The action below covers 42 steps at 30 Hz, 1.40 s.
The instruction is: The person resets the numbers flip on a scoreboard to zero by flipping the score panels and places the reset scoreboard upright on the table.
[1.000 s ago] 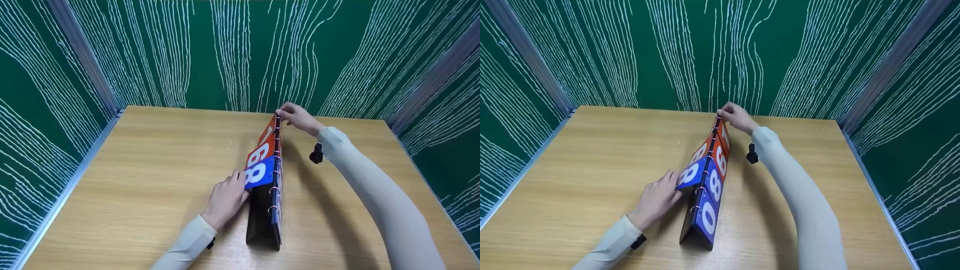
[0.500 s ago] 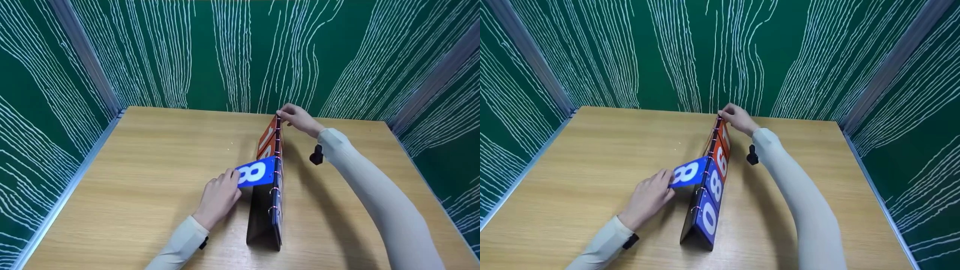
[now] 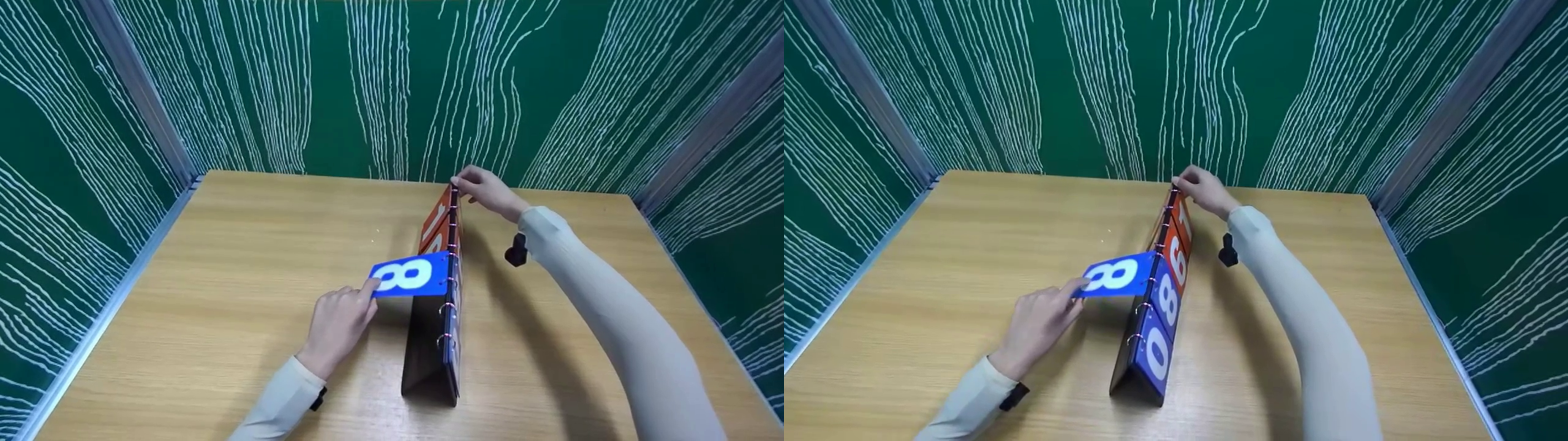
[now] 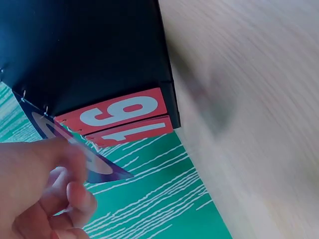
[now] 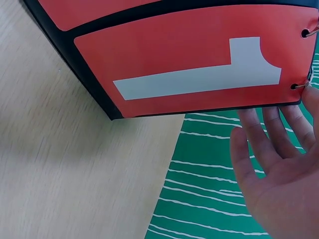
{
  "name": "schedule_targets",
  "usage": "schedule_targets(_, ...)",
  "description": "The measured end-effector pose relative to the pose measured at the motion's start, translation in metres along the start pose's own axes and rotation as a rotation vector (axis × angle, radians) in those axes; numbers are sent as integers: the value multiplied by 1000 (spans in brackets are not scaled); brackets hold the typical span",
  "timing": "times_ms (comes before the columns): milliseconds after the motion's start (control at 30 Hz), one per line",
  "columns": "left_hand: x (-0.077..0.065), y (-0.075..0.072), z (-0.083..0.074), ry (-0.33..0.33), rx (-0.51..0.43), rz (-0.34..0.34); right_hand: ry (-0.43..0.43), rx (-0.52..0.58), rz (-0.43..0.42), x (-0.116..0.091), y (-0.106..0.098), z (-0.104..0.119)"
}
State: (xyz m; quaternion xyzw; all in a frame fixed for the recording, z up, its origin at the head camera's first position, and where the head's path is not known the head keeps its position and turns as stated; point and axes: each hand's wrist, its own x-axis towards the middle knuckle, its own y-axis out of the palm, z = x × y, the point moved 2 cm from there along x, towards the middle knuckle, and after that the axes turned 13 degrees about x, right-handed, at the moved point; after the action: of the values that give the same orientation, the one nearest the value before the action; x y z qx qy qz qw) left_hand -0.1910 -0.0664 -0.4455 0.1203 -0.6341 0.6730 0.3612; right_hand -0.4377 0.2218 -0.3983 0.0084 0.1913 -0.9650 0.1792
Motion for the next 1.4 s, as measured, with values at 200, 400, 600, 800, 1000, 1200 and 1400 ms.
schedule_targets(200, -3, -6, 8, -60, -62, -88, -11, 11, 3, 3, 2, 4)
schedule_targets(400, 2, -10, 7, -106, -149, -179, 5, 16, 7, 1, 4, 4)
schedule_targets(600, 17, -21, 1, -93, -221, -288, 6, 26, 8, 1, 3, 5)
schedule_targets(800, 33, -32, -10, -33, -285, -332, -5, 21, -4, 2, 1, 4)
schedule_targets(1000, 42, -37, -25, 21, -344, -283, -9, 10, -7, 2, 1, 0)
schedule_targets(1200, 47, -36, -35, 96, -389, -243, -15, 18, 4, 1, 2, -1)
schedule_targets(1400, 48, -32, -44, 150, -414, -169, 16, 36, 24, -15, 8, 21)
